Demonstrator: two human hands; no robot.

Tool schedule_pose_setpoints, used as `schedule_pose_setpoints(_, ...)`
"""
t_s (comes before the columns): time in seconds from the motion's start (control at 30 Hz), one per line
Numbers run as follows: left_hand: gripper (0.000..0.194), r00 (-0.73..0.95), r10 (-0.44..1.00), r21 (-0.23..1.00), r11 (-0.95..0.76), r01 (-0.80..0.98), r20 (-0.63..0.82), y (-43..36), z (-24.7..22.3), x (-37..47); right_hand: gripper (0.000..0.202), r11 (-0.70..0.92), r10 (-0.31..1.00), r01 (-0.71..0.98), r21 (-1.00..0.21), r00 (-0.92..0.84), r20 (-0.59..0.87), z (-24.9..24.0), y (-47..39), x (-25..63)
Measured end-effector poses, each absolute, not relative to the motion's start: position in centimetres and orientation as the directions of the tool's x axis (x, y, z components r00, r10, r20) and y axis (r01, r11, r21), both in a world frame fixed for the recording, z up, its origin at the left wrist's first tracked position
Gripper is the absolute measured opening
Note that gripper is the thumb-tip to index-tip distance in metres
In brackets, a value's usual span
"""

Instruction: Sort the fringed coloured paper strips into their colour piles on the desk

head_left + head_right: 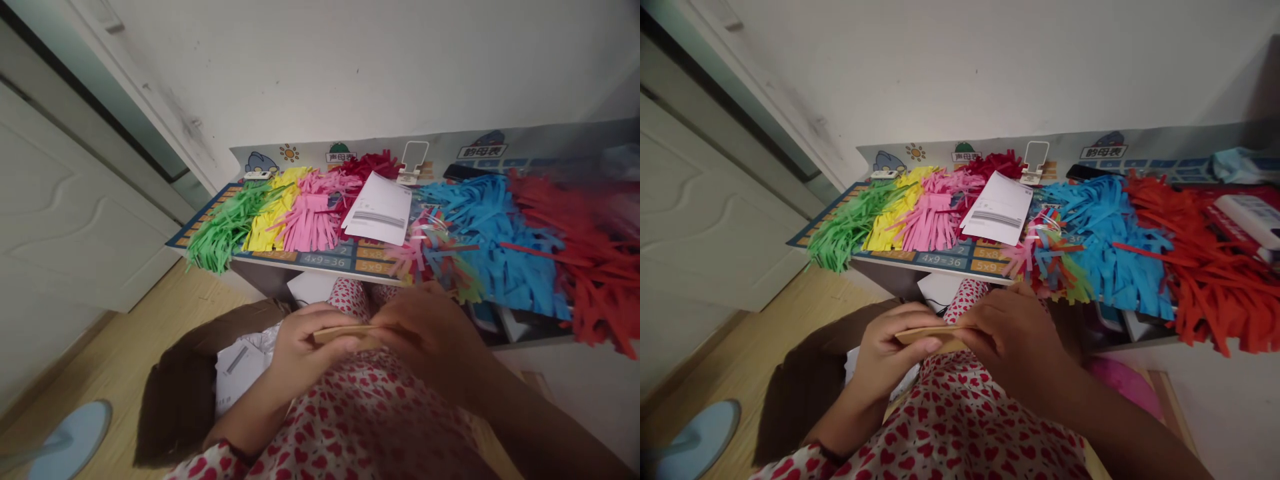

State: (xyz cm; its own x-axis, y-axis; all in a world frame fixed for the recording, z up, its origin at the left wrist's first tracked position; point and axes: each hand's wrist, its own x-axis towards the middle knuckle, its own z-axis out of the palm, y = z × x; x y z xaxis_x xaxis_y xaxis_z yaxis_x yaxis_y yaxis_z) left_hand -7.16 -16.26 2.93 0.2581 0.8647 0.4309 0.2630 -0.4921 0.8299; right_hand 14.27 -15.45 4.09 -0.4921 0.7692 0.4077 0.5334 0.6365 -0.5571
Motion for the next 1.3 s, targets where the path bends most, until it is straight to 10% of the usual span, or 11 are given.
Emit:
schedule_pose_setpoints(0.43, 0.010, 0.314, 0.829, 0.776, -0.550, 0.310, 0.462, -16.2, 3.2, -8.5, 0.015, 0.494, 0.833, 0.487, -0.720, -0.503, 0.230, 4.8, -15.0, 15.1)
schedule_pose_setpoints(1.3, 0.015, 0.233, 0.847, 0.772, -0.532, 0.349, 0.478, -16.9, 3.7, -8.8, 0.021, 0.763, 0.646, 0.370, -0.530, -0.453, 0.614, 4.4, -15.4, 14.6)
